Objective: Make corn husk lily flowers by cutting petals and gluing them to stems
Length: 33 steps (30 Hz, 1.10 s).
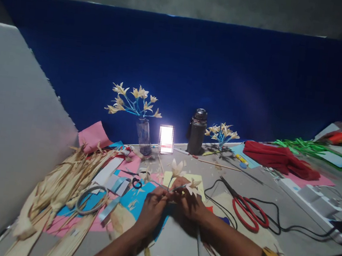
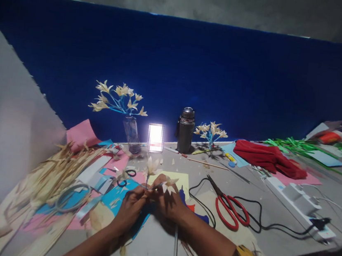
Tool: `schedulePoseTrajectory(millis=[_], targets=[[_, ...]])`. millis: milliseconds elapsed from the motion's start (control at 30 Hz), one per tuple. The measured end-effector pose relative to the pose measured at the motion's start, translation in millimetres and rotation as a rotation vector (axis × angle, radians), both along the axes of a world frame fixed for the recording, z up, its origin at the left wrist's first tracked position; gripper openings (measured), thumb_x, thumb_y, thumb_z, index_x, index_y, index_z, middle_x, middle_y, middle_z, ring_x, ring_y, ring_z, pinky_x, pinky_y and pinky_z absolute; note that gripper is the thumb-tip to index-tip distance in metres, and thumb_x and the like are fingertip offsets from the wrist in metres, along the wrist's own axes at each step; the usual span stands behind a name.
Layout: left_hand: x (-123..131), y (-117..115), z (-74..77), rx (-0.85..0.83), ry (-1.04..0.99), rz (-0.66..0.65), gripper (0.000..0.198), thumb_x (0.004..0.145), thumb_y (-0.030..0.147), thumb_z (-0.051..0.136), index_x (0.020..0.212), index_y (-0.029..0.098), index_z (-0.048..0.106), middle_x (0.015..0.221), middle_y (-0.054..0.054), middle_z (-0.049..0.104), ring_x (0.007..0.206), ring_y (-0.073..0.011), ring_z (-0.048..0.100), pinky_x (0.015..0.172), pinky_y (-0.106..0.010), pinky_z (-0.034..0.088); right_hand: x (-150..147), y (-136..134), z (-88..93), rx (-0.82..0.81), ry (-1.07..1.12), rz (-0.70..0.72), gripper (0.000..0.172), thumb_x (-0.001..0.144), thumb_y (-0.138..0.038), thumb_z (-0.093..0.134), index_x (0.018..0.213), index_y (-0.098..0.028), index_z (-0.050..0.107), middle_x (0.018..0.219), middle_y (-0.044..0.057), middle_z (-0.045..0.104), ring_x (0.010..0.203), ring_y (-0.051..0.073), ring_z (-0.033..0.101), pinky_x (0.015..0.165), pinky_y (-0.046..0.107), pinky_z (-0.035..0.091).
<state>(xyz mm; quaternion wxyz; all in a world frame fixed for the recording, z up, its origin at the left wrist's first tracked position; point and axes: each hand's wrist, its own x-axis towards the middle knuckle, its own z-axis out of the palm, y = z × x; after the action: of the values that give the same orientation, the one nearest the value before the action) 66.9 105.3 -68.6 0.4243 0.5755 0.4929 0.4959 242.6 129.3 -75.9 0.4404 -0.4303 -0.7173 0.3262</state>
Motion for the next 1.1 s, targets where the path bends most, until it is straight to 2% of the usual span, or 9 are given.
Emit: schedulePoseTrajectory(millis=[67,200,400,500,600,733,900,1000,1100], targets=[[1,2,1.4,-0.028,-0.056,-0.015,0.015,0.074,0.030,0.068,0.064,0.018,0.070,0.069,-0.004,0.066,0.070,-0.0185,0.059,0.067,-0.027,0.046,-7,1,7.3,0.003,-0.006,0.004,0.022,0.077,-0.047,0.070,0.081,-0.025,0.074,0.078,0.007,0.070,0.076,0.025,0.064,0.074,0.039,0.053],[5,5,0.9,-0.135,-0.209,-0.040,0.019,0.075,0.031,0.070,0.065,0.015,0.071,0.065,-0.004,0.066,0.065,-0.0157,0.058,0.064,-0.025,0.046,-21,-2,23.3,-0.088,0.128,0.036,0.028,0.086,-0.045,0.061,0.091,-0.020,0.072,0.070,0.002,0.067,0.063,0.017,0.062,0.062,0.029,0.051],[11,-1,1.3,-0.266,-0.345,-0.032,0.022,0.071,0.031,0.075,0.062,0.012,0.069,0.053,-0.004,0.064,0.051,-0.0156,0.058,0.055,-0.028,0.048,-21,-9,31.5,-0.201,0.303,0.093,0.038,0.089,-0.044,0.058,0.063,-0.017,0.062,0.054,0.000,0.058,0.047,0.013,0.057,0.046,0.022,0.041],[12,-1,3.2,-0.285,-0.407,-0.047,0.020,0.068,0.029,0.078,0.065,0.011,0.070,0.056,-0.005,0.067,0.053,-0.0147,0.060,0.057,-0.027,0.049,-20,-8,31.8,-0.234,0.332,0.064,0.036,0.087,-0.044,0.061,0.064,-0.016,0.065,0.054,0.000,0.061,0.048,0.014,0.060,0.048,0.023,0.044],[13,0,1.9,-0.280,-0.512,-0.025,0.020,0.064,0.027,0.082,0.066,0.012,0.068,0.065,-0.006,0.071,0.056,-0.0131,0.061,0.060,-0.026,0.050,-21,-6,30.5,-0.335,0.471,0.061,0.032,0.081,-0.044,0.068,0.070,-0.014,0.069,0.055,0.001,0.064,0.047,0.016,0.063,0.051,0.027,0.050],[13,3,-2.4,-0.283,-0.583,-0.002,0.022,0.062,0.026,0.084,0.067,0.013,0.067,0.066,-0.005,0.072,0.057,-0.0128,0.062,0.062,-0.026,0.051,-24,-3,27.6,-0.444,0.618,0.091,0.035,0.075,-0.047,0.074,0.077,-0.012,0.073,0.054,0.002,0.065,0.047,0.018,0.064,0.055,0.031,0.054],[11,3,-1.5,-0.287,-0.509,0.068,0.021,0.063,0.027,0.083,0.069,0.012,0.070,0.068,-0.007,0.074,0.060,-0.0149,0.066,0.065,-0.027,0.053,-22,-5,30.8,-0.385,0.542,0.076,0.036,0.078,-0.048,0.071,0.082,-0.012,0.075,0.057,0.002,0.067,0.052,0.017,0.066,0.058,0.030,0.055],[11,2,-0.1,-0.272,-0.427,0.047,0.018,0.067,0.027,0.081,0.068,0.011,0.073,0.070,-0.008,0.075,0.062,-0.0146,0.066,0.066,-0.026,0.052,-21,-6,34.0,-0.376,0.492,0.052,0.036,0.080,-0.048,0.069,0.082,-0.012,0.074,0.055,0.002,0.065,0.049,0.016,0.065,0.055,0.028,0.053],[12,1,-1.4,-0.291,-0.437,0.046,0.019,0.066,0.027,0.081,0.069,0.011,0.072,0.070,-0.008,0.074,0.062,-0.0150,0.066,0.065,-0.027,0.053,-21,-5,34.2,-0.404,0.510,0.024,0.036,0.077,-0.047,0.070,0.081,-0.011,0.073,0.054,0.001,0.062,0.048,0.016,0.062,0.052,0.028,0.052]])
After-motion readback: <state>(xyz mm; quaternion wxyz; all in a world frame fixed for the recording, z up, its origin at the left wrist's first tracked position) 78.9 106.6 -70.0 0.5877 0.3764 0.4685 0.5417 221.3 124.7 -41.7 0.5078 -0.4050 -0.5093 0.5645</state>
